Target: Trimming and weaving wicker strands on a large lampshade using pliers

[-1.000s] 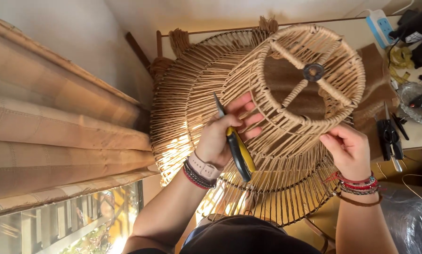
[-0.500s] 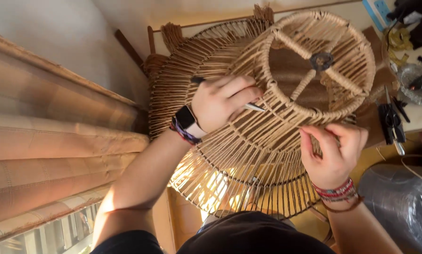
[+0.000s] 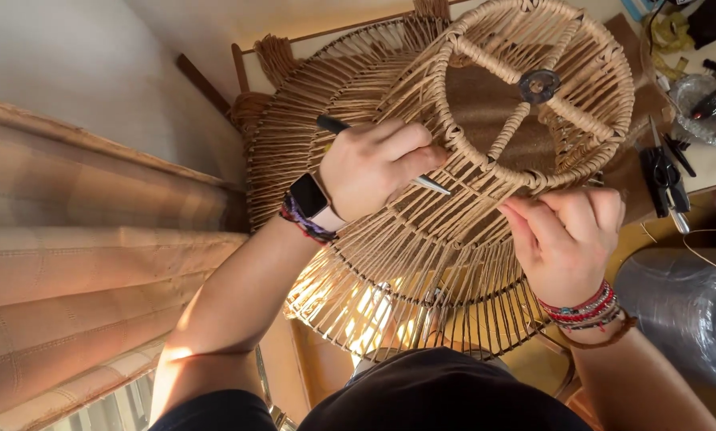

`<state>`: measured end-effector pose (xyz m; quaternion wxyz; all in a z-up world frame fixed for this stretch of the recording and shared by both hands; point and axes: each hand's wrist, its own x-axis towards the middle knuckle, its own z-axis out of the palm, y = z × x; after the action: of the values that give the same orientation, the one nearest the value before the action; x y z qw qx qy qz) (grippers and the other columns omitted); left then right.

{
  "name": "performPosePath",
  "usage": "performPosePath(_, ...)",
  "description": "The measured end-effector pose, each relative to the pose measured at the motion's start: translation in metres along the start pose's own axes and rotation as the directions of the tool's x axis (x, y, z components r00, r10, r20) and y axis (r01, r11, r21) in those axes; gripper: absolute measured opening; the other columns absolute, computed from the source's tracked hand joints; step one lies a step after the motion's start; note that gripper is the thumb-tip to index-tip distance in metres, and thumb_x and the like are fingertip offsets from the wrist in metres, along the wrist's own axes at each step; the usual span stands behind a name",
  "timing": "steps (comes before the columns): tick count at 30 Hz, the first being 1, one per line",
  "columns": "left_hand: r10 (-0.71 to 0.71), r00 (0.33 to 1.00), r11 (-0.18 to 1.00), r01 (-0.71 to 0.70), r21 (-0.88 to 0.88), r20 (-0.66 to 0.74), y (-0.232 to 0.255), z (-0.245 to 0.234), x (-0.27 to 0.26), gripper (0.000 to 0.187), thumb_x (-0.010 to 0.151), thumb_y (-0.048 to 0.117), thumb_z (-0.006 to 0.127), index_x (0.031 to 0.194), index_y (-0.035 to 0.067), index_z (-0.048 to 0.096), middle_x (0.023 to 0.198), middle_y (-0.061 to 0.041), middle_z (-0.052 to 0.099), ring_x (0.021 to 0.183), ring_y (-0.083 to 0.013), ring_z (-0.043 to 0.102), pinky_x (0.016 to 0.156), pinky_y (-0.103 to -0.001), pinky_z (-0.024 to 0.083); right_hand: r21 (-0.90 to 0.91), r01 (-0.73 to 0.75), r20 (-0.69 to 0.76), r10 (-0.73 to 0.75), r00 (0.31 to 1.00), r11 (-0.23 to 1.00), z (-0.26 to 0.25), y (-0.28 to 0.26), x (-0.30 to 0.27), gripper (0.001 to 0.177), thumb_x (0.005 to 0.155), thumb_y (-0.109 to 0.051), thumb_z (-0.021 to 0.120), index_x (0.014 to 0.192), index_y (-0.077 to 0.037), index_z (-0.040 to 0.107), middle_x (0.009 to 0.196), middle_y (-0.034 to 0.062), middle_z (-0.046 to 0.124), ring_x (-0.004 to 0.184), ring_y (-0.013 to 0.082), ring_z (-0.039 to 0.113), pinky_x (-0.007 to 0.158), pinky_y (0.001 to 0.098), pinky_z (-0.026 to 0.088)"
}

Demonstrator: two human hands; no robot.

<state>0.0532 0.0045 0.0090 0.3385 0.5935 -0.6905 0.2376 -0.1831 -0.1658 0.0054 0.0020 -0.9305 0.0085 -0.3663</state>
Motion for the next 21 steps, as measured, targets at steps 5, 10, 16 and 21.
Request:
performPosePath(5,-0.045,0.988,0.999,0.042,0.021,0.151,0.004,-0.014,0.013,0.015,0.09,-0.004,0.076,0.096,0.01,0.072,0.094,-0.002,0.057,0.077,-0.0141,0.065,0.049,-0.025,0.057,-0.087,0.037,0.069,-0.031,0.997,0.996,-0.007,-0.003,0.008,0.016,0.102,-0.024,0.082,0.097,-0.01,0.08,0.092,-0.0002,0.064,0.092,0.0285,0.045,0.083,0.0431,0.037)
performPosePath(10,-0.274,0.957,0.93,0.289,-0.229,0.094,0.015,0.004,-0.001,0.026,0.088,-0.012,0.071,0.103,0.01,0.071,0.101,-0.004,0.057,0.086,-0.018,0.067,0.067,-0.023,0.07,-0.147,0.034,0.162,-0.01,0.987,0.988,-0.005,0.003,0.001,0.014,0.101,-0.025,0.085,0.096,-0.013,0.08,0.09,-0.0023,0.061,0.092,0.0271,0.045,0.083,0.043,0.034)
performPosePath(16,-0.683,0.727,0.692,0.614,-0.379,-0.071,0.055,0.015,-0.021,0.023,0.094,0.021,0.072,0.099,0.008,0.054,0.095,-0.009,0.061,0.084,-0.0213,0.062,0.078,-0.033,0.055,0.224,-0.213,-0.079,0.235,0.969,0.951,-0.01,0.036,-0.038,0.016,0.1,-0.006,0.08,0.108,0.007,0.075,0.115,0.0205,0.053,0.1,0.0323,0.057,0.086,0.0422,0.052)
performPosePath(21,-0.775,0.546,0.158,0.657,-0.737,0.32,0.105,0.029,-0.037,0.019,0.1,0.004,0.062,0.118,0.009,0.064,0.106,-0.001,0.067,0.057,-0.0025,0.044,0.048,-0.017,0.041,0.434,-0.537,0.219,0.493,0.842,0.723,-0.008,0.05,-0.059,0.025,0.093,0.0,0.082,0.108,0.004,0.063,0.1,0.0146,0.07,0.088,0.0188,0.07,0.073,0.0244,0.056)
